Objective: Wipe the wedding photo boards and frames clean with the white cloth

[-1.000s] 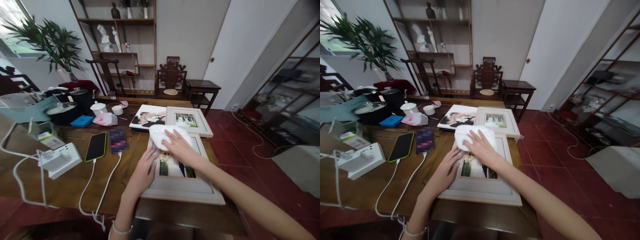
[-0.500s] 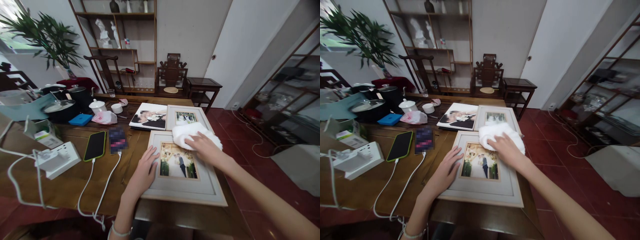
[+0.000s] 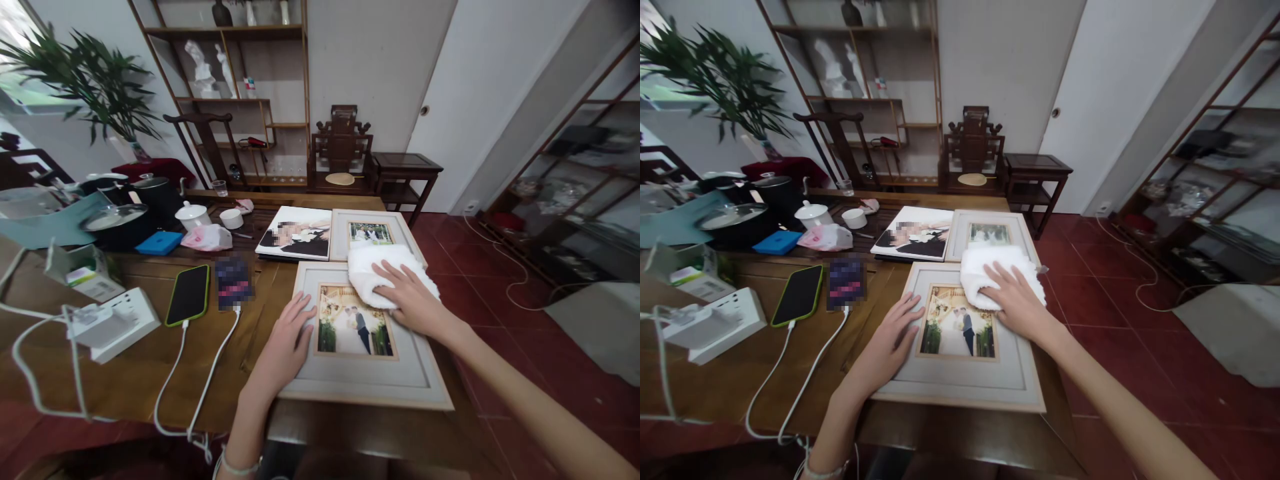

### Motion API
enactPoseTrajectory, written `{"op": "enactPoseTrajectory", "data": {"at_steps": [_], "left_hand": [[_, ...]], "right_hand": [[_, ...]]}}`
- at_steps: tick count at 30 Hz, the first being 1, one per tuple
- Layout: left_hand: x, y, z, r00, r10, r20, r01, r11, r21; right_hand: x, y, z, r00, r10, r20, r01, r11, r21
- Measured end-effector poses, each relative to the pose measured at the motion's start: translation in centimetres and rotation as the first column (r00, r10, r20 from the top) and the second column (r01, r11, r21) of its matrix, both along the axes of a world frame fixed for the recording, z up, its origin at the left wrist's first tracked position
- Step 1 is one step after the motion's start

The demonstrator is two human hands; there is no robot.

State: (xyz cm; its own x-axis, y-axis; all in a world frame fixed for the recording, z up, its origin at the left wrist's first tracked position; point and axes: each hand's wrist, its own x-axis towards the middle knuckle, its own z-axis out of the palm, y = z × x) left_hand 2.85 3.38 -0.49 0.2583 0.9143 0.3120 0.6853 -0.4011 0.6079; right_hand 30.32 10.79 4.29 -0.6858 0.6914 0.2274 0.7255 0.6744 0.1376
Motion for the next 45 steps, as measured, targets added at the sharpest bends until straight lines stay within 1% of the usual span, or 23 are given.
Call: {"op": "enactPoseTrajectory", "data": {"at_steps": [3, 6, 8, 11, 15, 17, 18, 19, 20, 21, 23, 25, 26, 28, 31, 33, 34, 36, 39, 41, 43, 45], "left_hand": [[0.0, 0.0, 0.0, 1.000, 0.005, 0.002, -0.005, 1.000, 0.006], [0.0, 0.1, 0.0, 1.000, 0.004, -0.009, -0.004, 1.000, 0.000], [0.0, 0.1, 0.1, 1.000, 0.003, -0.016, -0.003, 1.000, -0.007], [0.1, 0.1, 0.3, 1.000, 0.007, -0.020, -0.008, 1.000, -0.015], [0.2, 0.2, 0.4, 0.999, 0.018, -0.049, -0.020, 0.999, -0.033], [0.2, 0.3, 0.4, 0.997, 0.017, -0.079, -0.021, 0.999, -0.044], [0.2, 0.3, 0.4, 0.996, 0.015, -0.093, -0.019, 0.999, -0.048], [0.2, 0.3, 0.4, 0.995, 0.012, -0.103, -0.017, 0.999, -0.047], [0.1, 0.4, 0.4, 0.994, 0.009, -0.109, -0.014, 0.999, -0.043], [0.1, 0.4, 0.3, 0.994, 0.006, -0.113, -0.011, 0.999, -0.039], [0.1, 0.4, 0.3, 0.993, 0.002, -0.118, -0.006, 0.999, -0.032], [0.0, 0.4, 0.3, 0.993, -0.001, -0.121, -0.003, 1.000, -0.031], [0.0, 0.4, 0.3, 0.993, -0.003, -0.121, -0.001, 1.000, -0.030], [-0.1, 0.4, 0.3, 0.993, -0.008, -0.118, 0.005, 1.000, -0.024], [0.0, 0.3, 0.4, 0.994, -0.013, -0.112, 0.011, 1.000, -0.017], [0.0, 0.3, 0.3, 0.994, -0.008, -0.110, 0.006, 1.000, -0.018], [0.0, 0.3, 0.2, 0.994, -0.003, -0.108, 0.001, 1.000, -0.018], [0.0, 0.3, 0.0, 0.995, 0.005, -0.097, -0.007, 1.000, -0.013], [-0.1, 0.4, -0.2, 0.997, 0.003, -0.074, -0.003, 1.000, 0.006], [0.0, 0.5, -0.3, 0.997, -0.002, -0.071, 0.003, 1.000, 0.013], [0.0, 0.6, -0.3, 0.997, -0.001, -0.076, 0.002, 1.000, 0.013], [-0.1, 0.6, -0.2, 0.997, 0.003, -0.081, -0.002, 1.000, 0.008]], "right_hand": [[-0.5, -0.1, -1.4, 0.999, -0.025, -0.032, 0.024, 1.000, -0.019], [-0.9, -1.6, -1.4, 0.998, -0.018, -0.054, 0.016, 0.999, -0.046], [-0.9, -3.3, -0.7, 0.998, -0.008, -0.064, 0.001, 0.995, -0.102], [-0.6, -6.6, 0.8, 0.997, -0.012, -0.073, -0.007, 0.969, -0.246], [0.3, -11.0, 3.1, 0.996, -0.028, -0.085, -0.013, 0.894, -0.448], [0.4, -12.2, 3.7, 0.995, -0.013, -0.100, -0.042, 0.852, -0.521], [0.3, -12.4, 3.7, 0.994, -0.019, -0.109, -0.044, 0.838, -0.544], [0.2, -12.3, 3.6, 0.992, -0.038, -0.119, -0.035, 0.831, -0.555], [0.0, -12.0, 3.3, 0.989, -0.065, -0.132, -0.018, 0.836, -0.548], [-0.2, -11.3, 2.7, 0.984, -0.091, -0.151, 0.000, 0.855, -0.518], [-0.4, -9.3, 1.4, 0.973, -0.125, -0.193, 0.037, 0.914, -0.404], [-0.4, -6.7, 0.1, 0.966, -0.132, -0.223, 0.072, 0.963, -0.258], [-0.4, -5.4, -0.4, 0.964, -0.136, -0.230, 0.091, 0.976, -0.196], [-0.2, -2.7, -0.9, 0.963, -0.142, -0.229, 0.117, 0.986, -0.118], [-0.1, 0.2, -1.0, 0.969, -0.131, -0.209, 0.115, 0.990, -0.087], [-0.3, 0.9, -0.9, 0.976, -0.106, -0.191, 0.089, 0.992, -0.093], [-0.4, 0.8, -0.8, 0.980, -0.087, -0.179, 0.070, 0.992, -0.102], [-0.6, -0.2, -0.7, 0.987, -0.052, -0.155, 0.031, 0.990, -0.136], [-0.7, -3.5, 0.0, 0.992, -0.048, -0.113, 0.021, 0.971, -0.236], [-0.7, -6.3, 1.0, 0.996, -0.055, -0.074, 0.029, 0.947, -0.321], [-0.7, -8.9, 2.4, 0.999, -0.003, -0.043, -0.015, 0.912, -0.409], [-0.7, -10.9, 3.8, 0.998, 0.048, -0.038, -0.060, 0.871, -0.487]]}}
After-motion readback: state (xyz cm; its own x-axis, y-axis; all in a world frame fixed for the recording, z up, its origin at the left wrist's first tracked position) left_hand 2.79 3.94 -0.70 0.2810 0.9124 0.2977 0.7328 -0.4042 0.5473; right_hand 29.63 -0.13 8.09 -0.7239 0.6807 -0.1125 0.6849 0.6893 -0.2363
